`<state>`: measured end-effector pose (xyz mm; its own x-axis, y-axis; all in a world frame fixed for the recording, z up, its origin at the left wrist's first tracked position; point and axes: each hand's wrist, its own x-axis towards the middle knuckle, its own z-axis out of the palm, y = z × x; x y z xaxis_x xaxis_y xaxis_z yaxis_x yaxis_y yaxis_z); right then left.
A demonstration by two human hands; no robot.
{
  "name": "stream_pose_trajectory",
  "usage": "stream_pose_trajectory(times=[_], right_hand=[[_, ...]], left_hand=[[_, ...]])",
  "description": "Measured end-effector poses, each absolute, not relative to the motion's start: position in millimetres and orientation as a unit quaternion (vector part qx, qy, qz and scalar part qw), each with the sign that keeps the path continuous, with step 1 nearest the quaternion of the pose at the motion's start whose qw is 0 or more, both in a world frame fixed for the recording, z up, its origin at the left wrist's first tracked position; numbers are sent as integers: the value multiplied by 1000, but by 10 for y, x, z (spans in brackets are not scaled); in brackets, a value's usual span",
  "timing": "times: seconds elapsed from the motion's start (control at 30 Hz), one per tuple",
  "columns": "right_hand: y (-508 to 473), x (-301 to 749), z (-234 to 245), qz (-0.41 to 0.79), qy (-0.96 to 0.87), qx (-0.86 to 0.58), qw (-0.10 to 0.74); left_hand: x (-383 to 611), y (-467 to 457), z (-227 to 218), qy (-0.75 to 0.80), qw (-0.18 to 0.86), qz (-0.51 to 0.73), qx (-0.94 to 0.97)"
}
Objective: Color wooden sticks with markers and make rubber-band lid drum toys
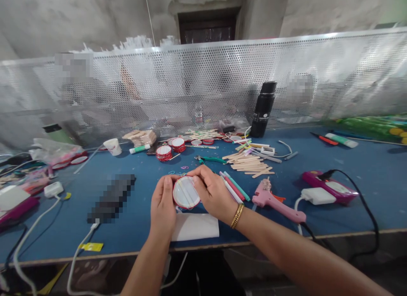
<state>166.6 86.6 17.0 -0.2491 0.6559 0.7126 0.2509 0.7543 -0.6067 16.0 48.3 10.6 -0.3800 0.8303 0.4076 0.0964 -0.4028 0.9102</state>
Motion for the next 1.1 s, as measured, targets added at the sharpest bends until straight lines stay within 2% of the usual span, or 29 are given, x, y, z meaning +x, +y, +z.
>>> stream_pose_trajectory(times=[0.87, 1.0, 1.1], right_hand=[[870, 1641, 135, 198, -764, -292, 540], [870, 1637, 146, 207, -763, -290, 540], [897, 1648, 171, 217, -747, -298, 553]], left_hand=[[181, 452, 123, 495, 182, 676, 515], [184, 477, 111, 484, 194, 687, 507], [171, 504, 67, 428, 252, 715, 492]])
